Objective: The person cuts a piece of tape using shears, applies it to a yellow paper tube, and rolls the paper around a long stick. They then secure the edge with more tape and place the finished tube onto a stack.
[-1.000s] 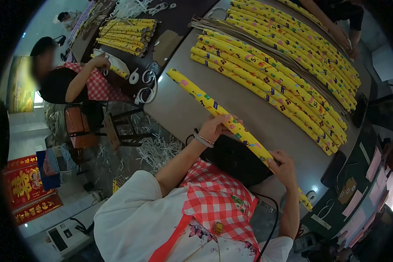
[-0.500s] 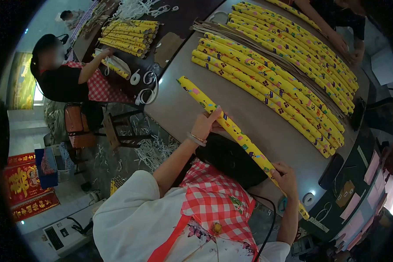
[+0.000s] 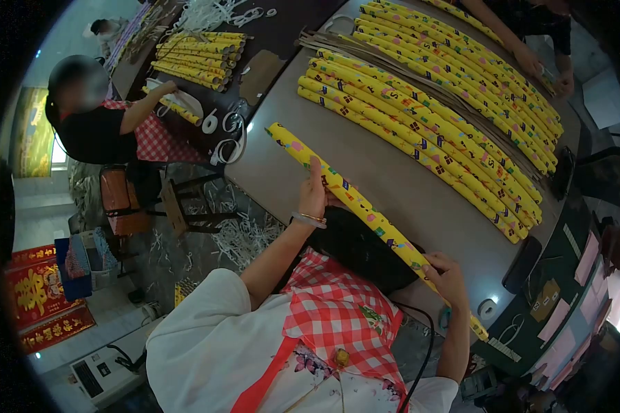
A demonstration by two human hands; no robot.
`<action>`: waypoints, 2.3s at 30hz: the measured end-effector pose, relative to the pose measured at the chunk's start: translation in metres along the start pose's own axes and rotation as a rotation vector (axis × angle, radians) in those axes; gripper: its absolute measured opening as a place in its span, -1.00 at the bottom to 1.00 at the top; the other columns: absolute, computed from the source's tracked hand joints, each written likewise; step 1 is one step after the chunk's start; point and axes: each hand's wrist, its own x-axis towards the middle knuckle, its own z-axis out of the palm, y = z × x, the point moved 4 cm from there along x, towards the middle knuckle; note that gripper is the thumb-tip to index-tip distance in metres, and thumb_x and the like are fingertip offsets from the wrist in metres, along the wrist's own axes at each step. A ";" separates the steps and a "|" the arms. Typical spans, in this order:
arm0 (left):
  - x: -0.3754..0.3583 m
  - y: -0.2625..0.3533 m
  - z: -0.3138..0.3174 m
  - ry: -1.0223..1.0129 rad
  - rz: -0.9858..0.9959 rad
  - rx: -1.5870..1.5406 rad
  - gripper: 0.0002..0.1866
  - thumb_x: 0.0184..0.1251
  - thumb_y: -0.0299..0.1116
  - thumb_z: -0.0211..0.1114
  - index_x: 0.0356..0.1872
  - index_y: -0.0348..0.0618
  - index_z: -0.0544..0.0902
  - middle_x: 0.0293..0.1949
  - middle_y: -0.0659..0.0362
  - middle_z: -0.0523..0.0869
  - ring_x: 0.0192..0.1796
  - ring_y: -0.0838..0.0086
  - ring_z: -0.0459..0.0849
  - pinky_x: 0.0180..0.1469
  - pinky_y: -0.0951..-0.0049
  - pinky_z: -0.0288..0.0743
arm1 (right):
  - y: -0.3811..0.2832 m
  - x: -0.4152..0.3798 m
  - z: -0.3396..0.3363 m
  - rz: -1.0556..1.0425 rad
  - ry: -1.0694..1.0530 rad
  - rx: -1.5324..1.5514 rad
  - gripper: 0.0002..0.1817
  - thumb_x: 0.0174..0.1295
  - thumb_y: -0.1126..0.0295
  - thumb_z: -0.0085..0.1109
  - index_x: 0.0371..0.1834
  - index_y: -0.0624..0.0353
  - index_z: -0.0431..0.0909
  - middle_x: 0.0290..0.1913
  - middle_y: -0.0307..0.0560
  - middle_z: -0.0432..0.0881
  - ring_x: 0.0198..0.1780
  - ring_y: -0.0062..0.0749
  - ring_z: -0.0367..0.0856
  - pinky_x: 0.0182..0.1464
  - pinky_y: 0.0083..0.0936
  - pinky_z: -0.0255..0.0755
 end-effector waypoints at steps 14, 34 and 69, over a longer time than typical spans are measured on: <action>0.007 0.030 -0.012 0.088 0.232 -0.084 -0.56 0.31 -0.05 0.18 -0.14 -0.30 0.44 -0.29 0.05 0.65 -0.26 0.30 0.72 -0.31 0.35 0.67 | 0.011 -0.014 -0.006 0.007 0.002 0.007 -0.74 0.20 0.45 0.08 -0.10 0.36 0.59 -0.25 -0.16 0.52 -0.31 -0.59 0.48 -0.28 -0.65 0.41; 0.005 0.044 -0.023 0.006 0.139 -0.187 -0.40 0.30 0.21 -0.05 -0.32 -0.26 0.48 -0.37 -0.09 0.69 -0.34 0.19 0.73 -0.27 0.28 0.65 | 0.051 -0.032 -0.030 0.077 -0.082 0.087 -0.73 0.09 0.44 0.11 -0.19 0.41 0.57 -0.28 -0.15 0.52 -0.27 -0.49 0.47 -0.24 -0.55 0.32; -0.054 0.218 0.205 -0.990 0.460 1.112 -0.42 0.22 0.12 0.22 -0.04 -0.25 0.47 -0.56 0.24 0.51 -0.71 0.66 0.47 -0.67 0.59 0.35 | -0.127 -0.053 -0.069 -0.692 1.016 0.262 -0.69 0.38 0.35 -0.06 0.10 0.27 0.38 -0.17 -0.15 0.55 -0.40 -0.64 0.52 -0.35 -0.68 0.41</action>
